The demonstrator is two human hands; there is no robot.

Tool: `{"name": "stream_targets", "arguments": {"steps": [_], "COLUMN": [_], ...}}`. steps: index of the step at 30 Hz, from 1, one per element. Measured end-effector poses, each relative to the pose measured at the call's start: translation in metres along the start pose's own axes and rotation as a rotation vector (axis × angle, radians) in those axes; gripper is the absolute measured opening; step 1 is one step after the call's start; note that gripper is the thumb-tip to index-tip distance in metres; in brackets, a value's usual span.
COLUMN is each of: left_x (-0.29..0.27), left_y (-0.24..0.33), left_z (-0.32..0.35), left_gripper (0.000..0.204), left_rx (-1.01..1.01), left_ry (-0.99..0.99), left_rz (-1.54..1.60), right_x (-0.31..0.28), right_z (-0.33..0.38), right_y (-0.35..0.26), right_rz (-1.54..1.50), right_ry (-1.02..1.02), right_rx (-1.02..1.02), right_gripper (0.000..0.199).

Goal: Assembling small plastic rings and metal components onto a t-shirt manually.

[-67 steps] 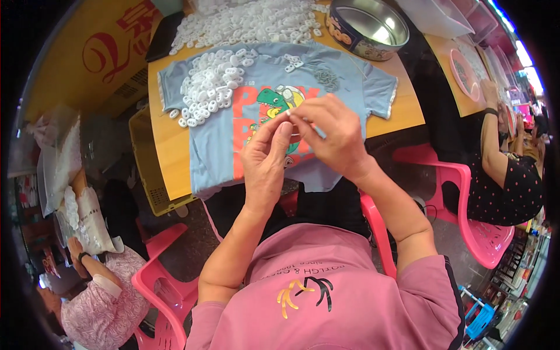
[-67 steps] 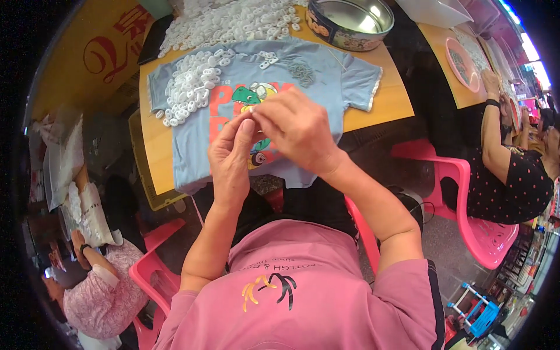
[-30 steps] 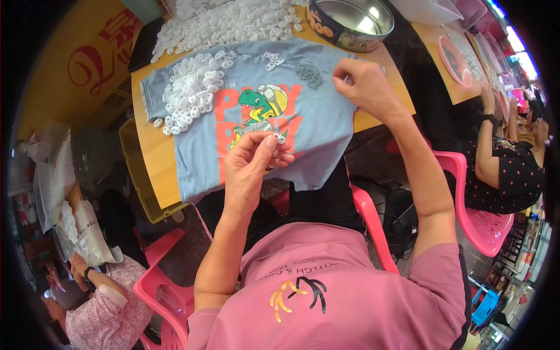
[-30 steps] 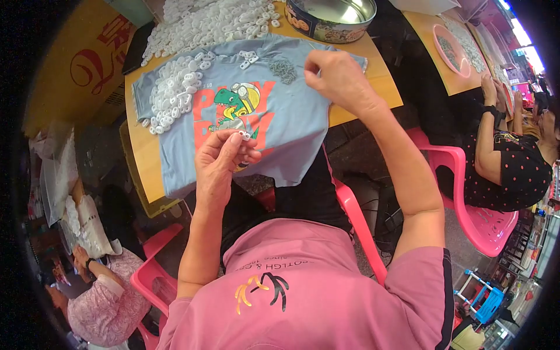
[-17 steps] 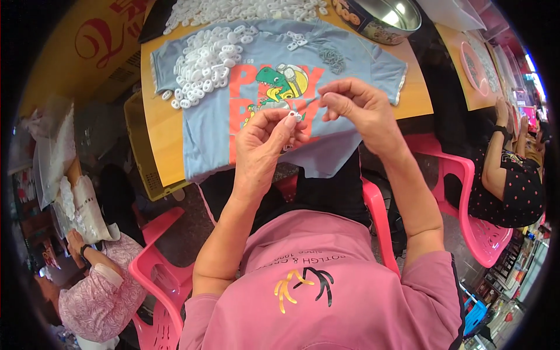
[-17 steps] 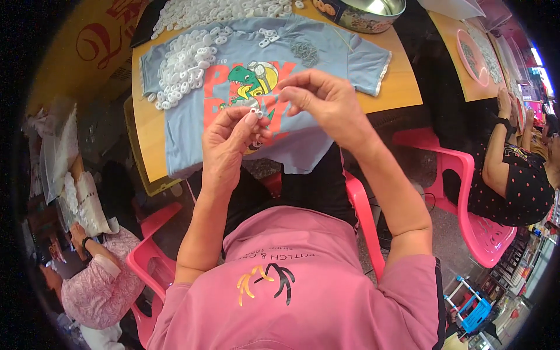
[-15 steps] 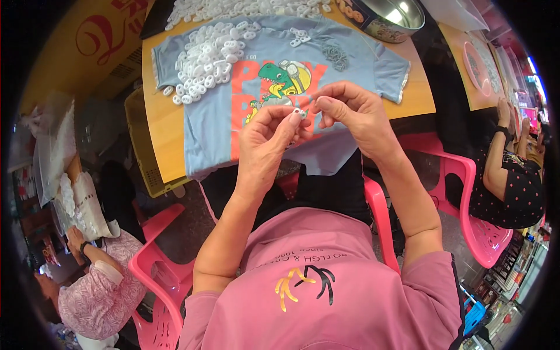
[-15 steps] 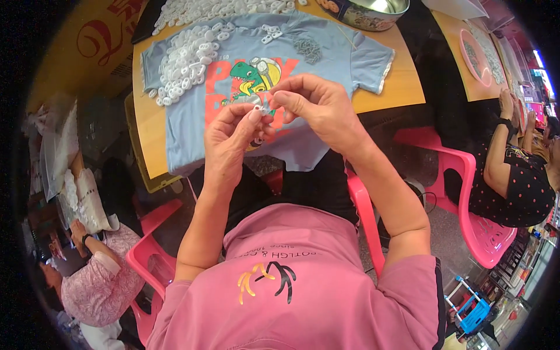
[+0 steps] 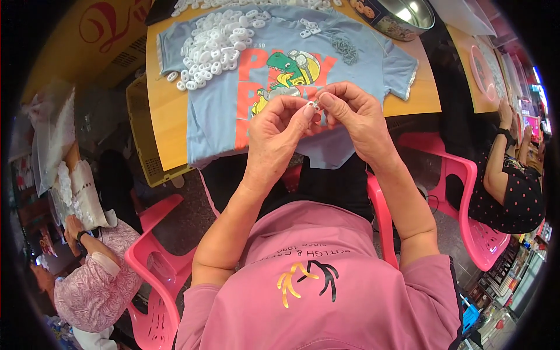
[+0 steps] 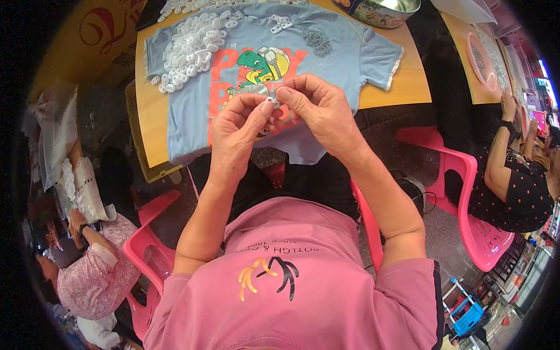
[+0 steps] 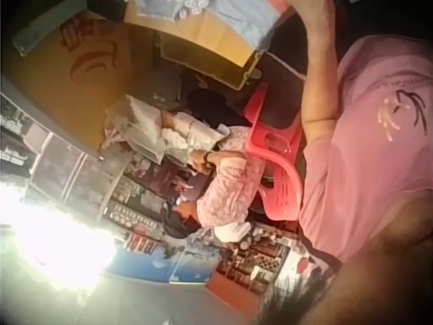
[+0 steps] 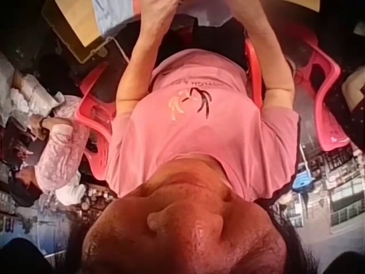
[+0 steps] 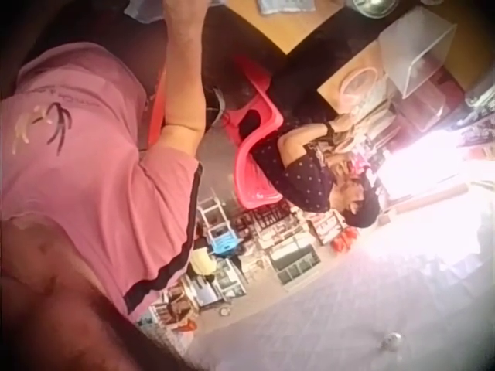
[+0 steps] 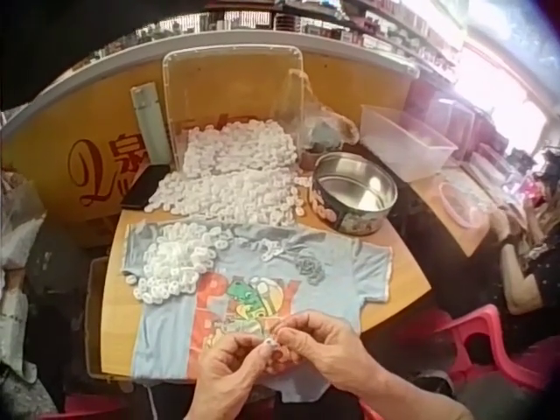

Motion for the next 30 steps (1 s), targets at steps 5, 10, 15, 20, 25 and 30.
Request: {"name": "stream_targets", "arguments": {"steps": [5, 10, 15, 20, 25, 30], "left_x": [0.002, 0.003, 0.002, 0.007, 0.006, 0.005], "left_y": [0.000, -0.001, -0.005, -0.004, -0.004, -0.001], "left_z": [0.000, 0.000, 0.000, 0.001, 0.000, -0.002], "left_gripper": [0.014, 0.014, 0.014, 0.013, 0.013, 0.014], "left_rx": [-0.021, -0.008, 0.011, 0.049, 0.044, 0.011], "left_ry": [0.013, 0.015, 0.041, 0.062, 0.069, 0.043], "left_rz": [0.007, -0.009, -0.046, -0.034, -0.035, 0.032], "right_x": [0.001, 0.002, 0.007, 0.012, 0.013, 0.008], "right_z": [0.001, 0.002, 0.006, 0.009, 0.007, 0.004], "right_y": [0.000, 0.004, 0.008, 0.012, 0.011, -0.005], "right_rz": [0.032, 0.091, 0.164, 0.190, 0.230, 0.227], "right_ry": [0.001, 0.015, 0.062, 0.130, 0.119, 0.047], "right_rx": [-0.031, -0.071, -0.109, -0.172, -0.182, -0.145], "right_gripper": [0.018, 0.019, 0.018, 0.014, 0.014, 0.015]}}
Point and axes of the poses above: each hand's wrist, its own z-axis away from the middle knuckle, its own x-axis out of the palm, y = z × x, the point moved 2 cm from there along -z, towards the middle knuckle, and after that the axes turned 5 degrees about -y, right-handed, at the moved point
